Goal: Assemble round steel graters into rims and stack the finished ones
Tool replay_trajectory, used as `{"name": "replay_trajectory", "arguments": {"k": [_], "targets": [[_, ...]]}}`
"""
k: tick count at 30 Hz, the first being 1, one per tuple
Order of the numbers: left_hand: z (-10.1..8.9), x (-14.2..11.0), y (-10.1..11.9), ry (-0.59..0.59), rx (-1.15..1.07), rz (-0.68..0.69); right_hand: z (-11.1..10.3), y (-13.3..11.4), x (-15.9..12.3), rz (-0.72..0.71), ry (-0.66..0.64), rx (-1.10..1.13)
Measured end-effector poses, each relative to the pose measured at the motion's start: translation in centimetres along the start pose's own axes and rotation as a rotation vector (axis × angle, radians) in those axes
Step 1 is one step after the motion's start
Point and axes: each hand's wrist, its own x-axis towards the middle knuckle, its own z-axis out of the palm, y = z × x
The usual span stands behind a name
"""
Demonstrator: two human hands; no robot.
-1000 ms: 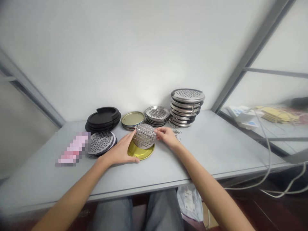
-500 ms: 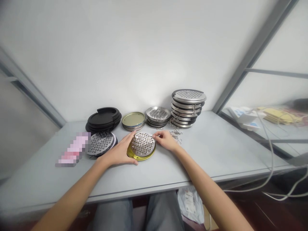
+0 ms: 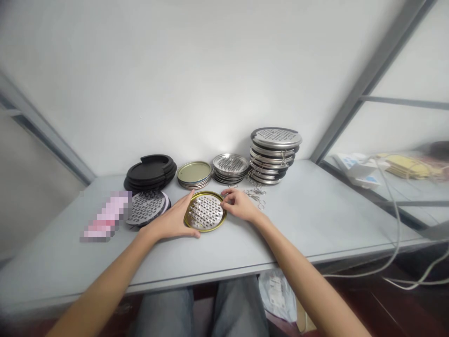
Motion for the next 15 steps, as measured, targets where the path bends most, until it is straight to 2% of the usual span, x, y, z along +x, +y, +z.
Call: {"name": "replay_trajectory", "arguments": {"k": [5,11,15], "targets": [[0.0,0.0,0.0,-0.005,0.016,0.0,-0.2,-0.2,0.0,0.01,-0.006,0.046],[-0.2,-0.1,0.2,0.007,-0.012,0.047,-0.8,-0.1,0.0,-0.028,0.244,0.115],[-0.3,-0.2,0.6,0.008,-0.022,0.019,-1.4,0.3,0.1,-0.068,0.431,0.188]]}}
